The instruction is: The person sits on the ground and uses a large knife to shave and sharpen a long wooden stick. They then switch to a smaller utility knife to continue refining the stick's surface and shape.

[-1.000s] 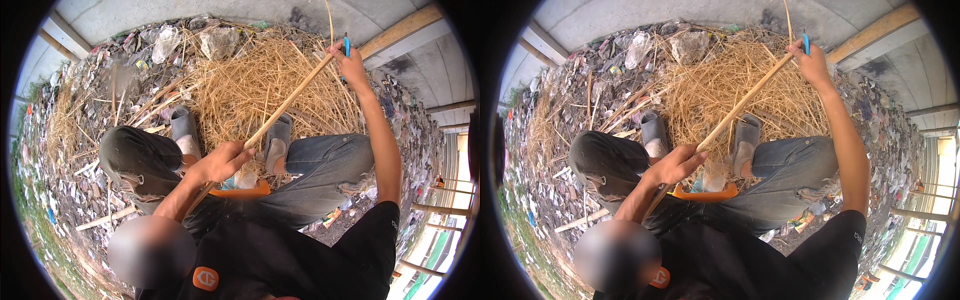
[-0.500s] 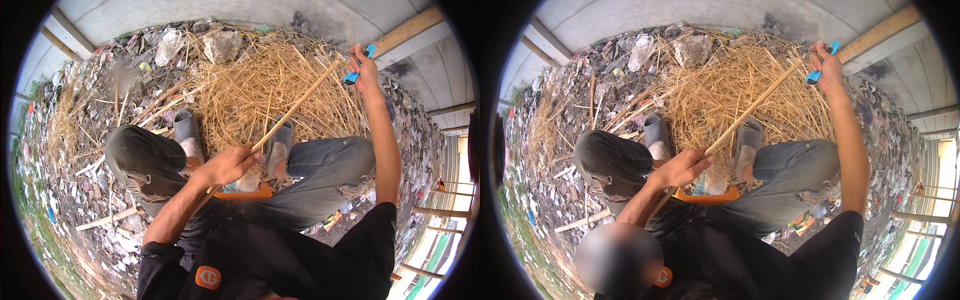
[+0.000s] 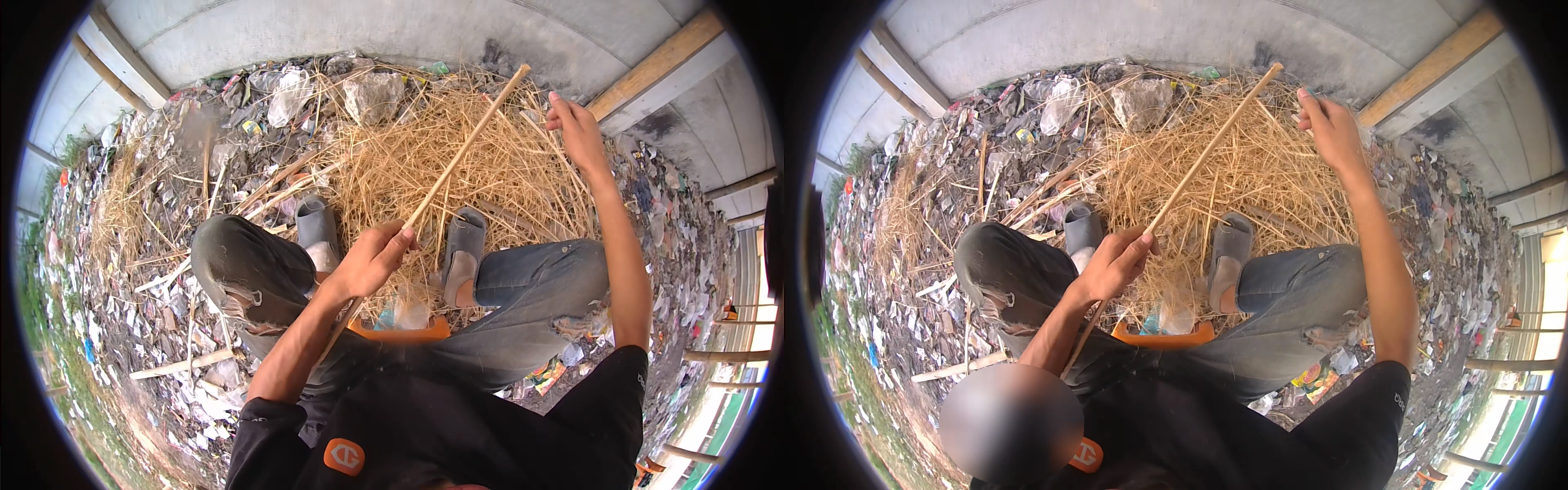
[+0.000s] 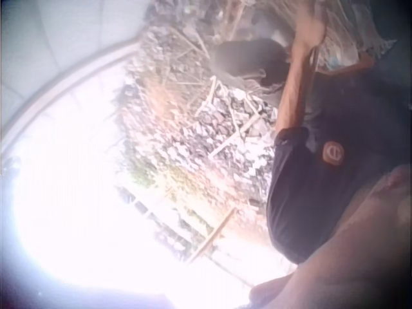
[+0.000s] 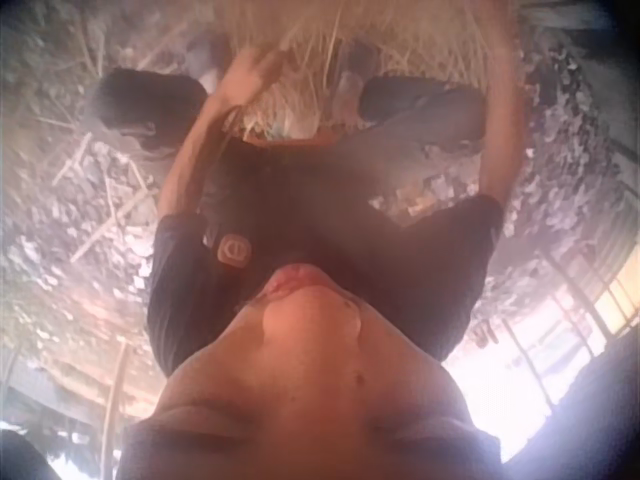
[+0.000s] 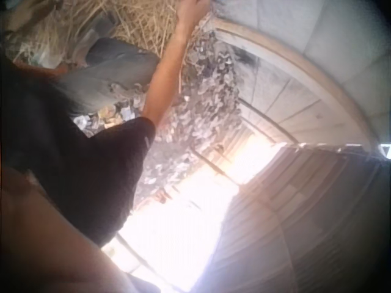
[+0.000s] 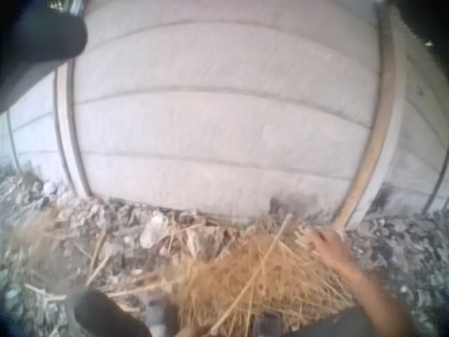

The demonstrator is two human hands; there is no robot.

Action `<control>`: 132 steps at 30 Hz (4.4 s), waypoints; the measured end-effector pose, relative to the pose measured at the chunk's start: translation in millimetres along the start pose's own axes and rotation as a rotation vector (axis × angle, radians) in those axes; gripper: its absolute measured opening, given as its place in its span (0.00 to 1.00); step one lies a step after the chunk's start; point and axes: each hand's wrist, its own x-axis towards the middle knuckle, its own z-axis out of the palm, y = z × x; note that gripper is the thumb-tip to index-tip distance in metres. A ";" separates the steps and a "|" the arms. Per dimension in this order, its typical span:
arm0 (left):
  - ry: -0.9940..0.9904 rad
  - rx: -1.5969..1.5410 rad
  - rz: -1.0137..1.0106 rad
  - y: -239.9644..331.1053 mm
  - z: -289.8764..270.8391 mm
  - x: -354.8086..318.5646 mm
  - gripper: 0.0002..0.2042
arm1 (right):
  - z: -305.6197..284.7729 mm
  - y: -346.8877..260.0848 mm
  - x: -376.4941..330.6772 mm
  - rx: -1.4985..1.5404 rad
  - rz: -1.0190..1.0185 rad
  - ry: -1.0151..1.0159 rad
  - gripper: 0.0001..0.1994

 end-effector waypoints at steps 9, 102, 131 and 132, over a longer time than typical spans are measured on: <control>0.182 -0.010 0.048 25.5 -8.8 11.8 0.16 | 58.2 -99.7 -70.5 -0.110 -0.439 -0.546 0.28; -0.146 -0.324 -0.004 16.0 -20.4 -35.2 0.20 | 10.5 -8.3 5.2 0.101 -0.092 0.132 0.24; -0.107 -0.710 0.050 29.0 -15.0 -14.4 0.19 | 33.9 -99.1 -65.7 -0.077 -0.427 -0.377 0.34; -0.105 -0.702 0.049 28.8 -14.1 -13.2 0.19 | 38.4 -105.4 -72.1 -0.104 -0.423 -0.449 0.34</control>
